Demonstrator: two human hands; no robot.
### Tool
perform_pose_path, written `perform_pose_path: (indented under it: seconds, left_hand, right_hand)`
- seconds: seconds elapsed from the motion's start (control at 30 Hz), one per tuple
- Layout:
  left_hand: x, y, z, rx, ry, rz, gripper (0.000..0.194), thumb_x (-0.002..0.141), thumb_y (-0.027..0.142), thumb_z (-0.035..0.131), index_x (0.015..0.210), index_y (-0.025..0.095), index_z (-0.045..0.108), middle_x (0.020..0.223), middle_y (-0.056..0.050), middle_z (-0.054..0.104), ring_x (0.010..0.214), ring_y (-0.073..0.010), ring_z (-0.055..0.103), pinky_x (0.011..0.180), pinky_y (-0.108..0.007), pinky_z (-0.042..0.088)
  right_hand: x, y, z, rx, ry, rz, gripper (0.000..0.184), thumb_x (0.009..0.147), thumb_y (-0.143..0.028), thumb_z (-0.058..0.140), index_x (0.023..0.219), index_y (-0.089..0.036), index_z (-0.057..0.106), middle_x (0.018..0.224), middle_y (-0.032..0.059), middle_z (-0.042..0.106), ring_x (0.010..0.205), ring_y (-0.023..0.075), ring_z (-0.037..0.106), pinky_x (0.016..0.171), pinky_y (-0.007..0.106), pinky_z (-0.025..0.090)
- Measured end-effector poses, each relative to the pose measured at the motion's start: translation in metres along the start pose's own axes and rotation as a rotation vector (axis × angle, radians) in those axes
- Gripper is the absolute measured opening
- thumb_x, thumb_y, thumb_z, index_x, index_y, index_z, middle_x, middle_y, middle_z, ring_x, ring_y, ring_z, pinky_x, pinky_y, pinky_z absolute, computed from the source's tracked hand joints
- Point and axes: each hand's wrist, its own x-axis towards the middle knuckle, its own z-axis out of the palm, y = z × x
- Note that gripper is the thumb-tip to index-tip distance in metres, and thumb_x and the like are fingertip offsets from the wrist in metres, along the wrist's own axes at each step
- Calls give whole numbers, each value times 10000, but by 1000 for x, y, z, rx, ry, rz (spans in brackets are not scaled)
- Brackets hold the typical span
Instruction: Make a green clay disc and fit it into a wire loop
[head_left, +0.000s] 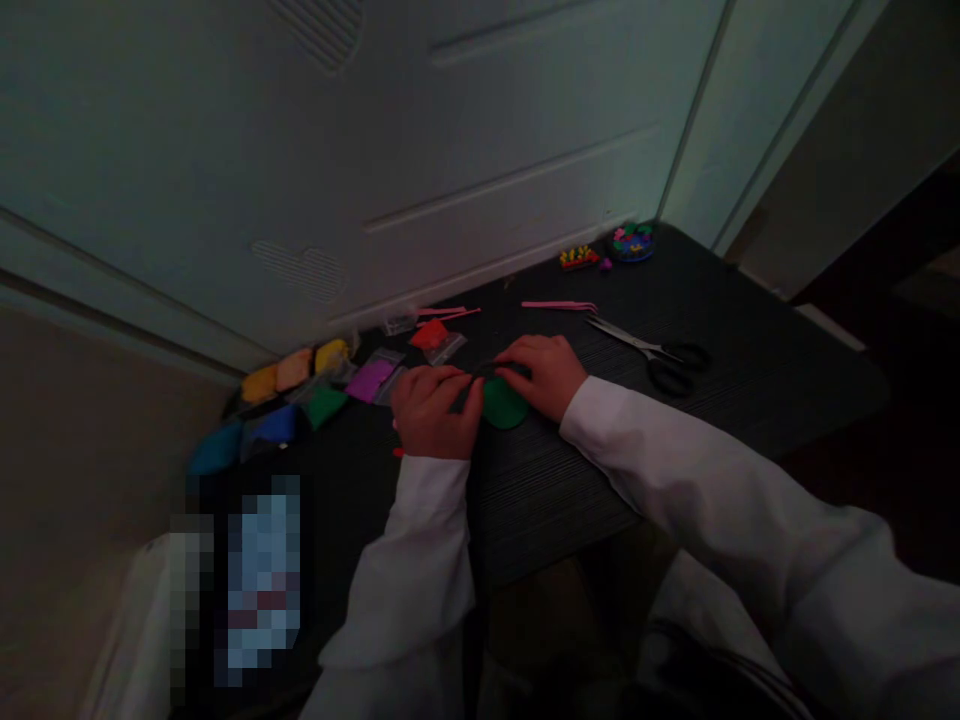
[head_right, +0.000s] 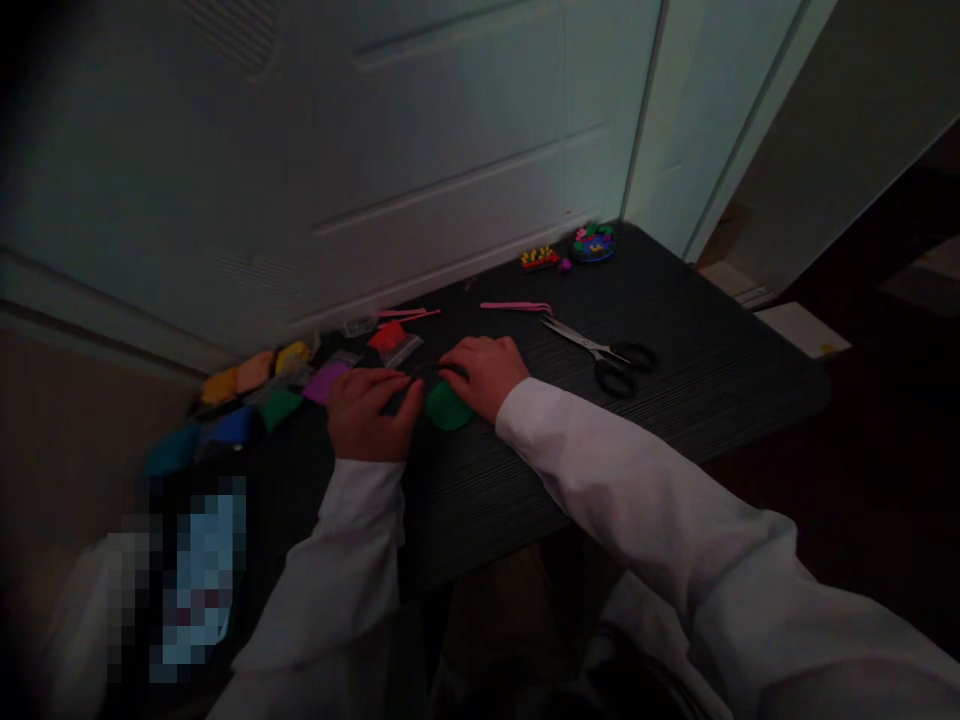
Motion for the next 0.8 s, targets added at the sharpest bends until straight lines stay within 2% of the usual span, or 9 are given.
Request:
perform_pose_path:
  seconds: [0.2, 0.37, 0.53, 0.8]
  left_hand:
    - [0, 1, 2, 7, 18, -25, 159, 634, 308, 595, 738, 195, 636, 734, -29, 615, 765, -169, 500, 747, -329, 376]
    - [0, 3, 4, -12, 4, -76, 118, 655, 298, 575, 680, 198, 633, 711, -20, 617, 765, -167, 504, 735, -327, 376]
    - [-1, 4, 4, -69, -44, -137, 167, 641, 316, 584, 743, 191, 630, 776, -31, 617, 797, -169, 513, 774, -341, 373]
    - [0, 4, 4, -112, -85, -185, 121, 646, 304, 583, 666, 195, 633, 733, -17, 634, 773, -160, 534, 768, -338, 387]
  right_hand:
    - [0, -1, 0, 0, -4, -1, 201, 768, -321, 457, 894, -224, 580, 915, 10, 591, 881, 167, 491, 734, 312, 271]
    - [0, -2, 0, 3, -19, 9, 207, 769, -318, 455, 905, -222, 579, 931, 14, 589, 886, 169, 487, 738, 313, 272]
    - [-1, -1, -1, -1, -16, 4, 206, 769, -319, 455, 906, -225, 577, 926, 13, 588, 879, 167, 490, 731, 312, 276]
    - [0, -2, -1, 6, -21, 14, 204, 770, -317, 455, 903, -222, 578, 931, 16, 588, 882, 167, 489, 742, 316, 275]
